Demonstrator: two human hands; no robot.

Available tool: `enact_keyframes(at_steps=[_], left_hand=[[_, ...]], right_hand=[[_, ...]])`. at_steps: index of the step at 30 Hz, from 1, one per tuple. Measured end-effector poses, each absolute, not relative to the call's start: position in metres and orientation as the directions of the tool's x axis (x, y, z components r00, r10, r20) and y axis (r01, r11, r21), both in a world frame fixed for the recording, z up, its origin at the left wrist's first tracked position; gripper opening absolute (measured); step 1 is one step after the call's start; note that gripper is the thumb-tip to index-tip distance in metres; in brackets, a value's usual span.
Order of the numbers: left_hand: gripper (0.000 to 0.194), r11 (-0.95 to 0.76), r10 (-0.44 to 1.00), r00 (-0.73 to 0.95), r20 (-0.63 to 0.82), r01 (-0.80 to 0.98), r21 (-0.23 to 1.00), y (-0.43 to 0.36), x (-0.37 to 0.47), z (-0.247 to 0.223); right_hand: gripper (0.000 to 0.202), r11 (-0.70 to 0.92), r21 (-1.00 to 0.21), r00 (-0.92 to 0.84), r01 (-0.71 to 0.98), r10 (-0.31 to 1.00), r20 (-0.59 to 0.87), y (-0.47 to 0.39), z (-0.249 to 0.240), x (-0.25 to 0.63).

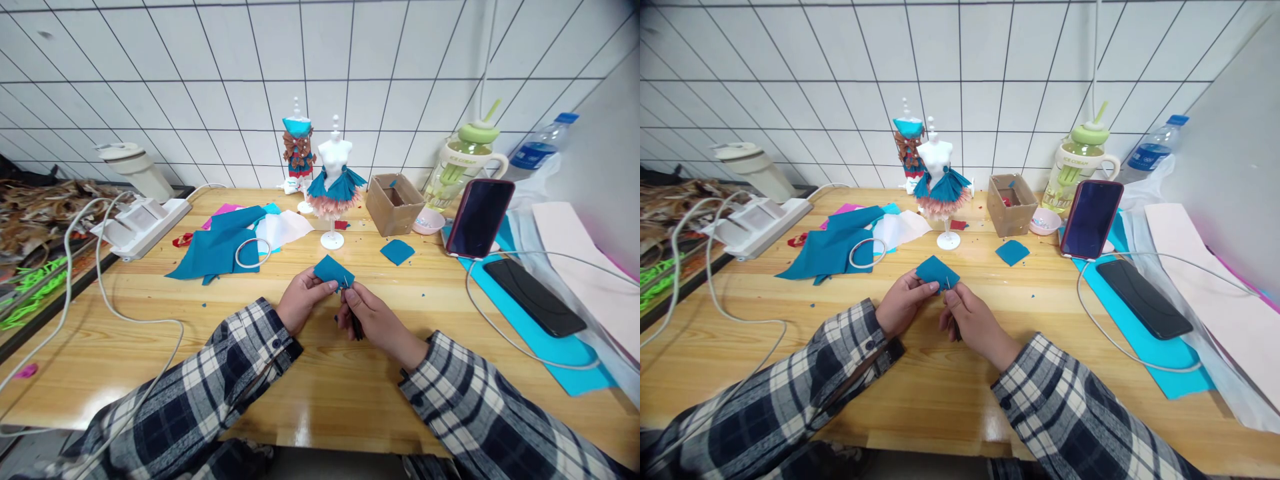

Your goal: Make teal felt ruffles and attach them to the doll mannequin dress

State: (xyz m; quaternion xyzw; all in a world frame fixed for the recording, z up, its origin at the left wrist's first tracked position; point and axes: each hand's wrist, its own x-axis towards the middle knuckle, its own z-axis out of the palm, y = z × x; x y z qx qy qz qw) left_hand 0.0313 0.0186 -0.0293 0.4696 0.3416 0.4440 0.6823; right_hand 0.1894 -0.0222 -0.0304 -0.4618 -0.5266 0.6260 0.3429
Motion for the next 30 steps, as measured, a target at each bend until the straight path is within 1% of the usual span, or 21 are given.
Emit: enact_keyframes(at_steps=[3,6,13,30], left_hand=[[0.026,0.197,0.917,0.394,-0.066,-0.303,0.932,0.019,0.031,-0.028],[0.025,0.223,0.928,0.355,-0.116,-0.279,0.934,0.022,0.031,-0.030],[0.021,0.214,0.938,0.328,-0.114,-0.288,0.933,0.022,0.031,-0.036],[0.021,0.201,0.947,0.298,-0.124,-0.241,0.949,0.022,0.030,-0.037]], right_hand=[[0.041,-0.155,-0.979,-0.321,0.132,0.928,-0.190,-0.022,-0.030,0.191],[0.040,-0.140,-0.977,-0.331,0.161,0.925,-0.187,-0.023,-0.029,0.191],[0.042,-0.179,-0.978,-0.368,0.108,0.906,-0.207,-0.023,-0.032,0.189],[0.039,-0.162,-0.978,-0.379,0.133,0.903,-0.202,-0.023,-0.033,0.188]])
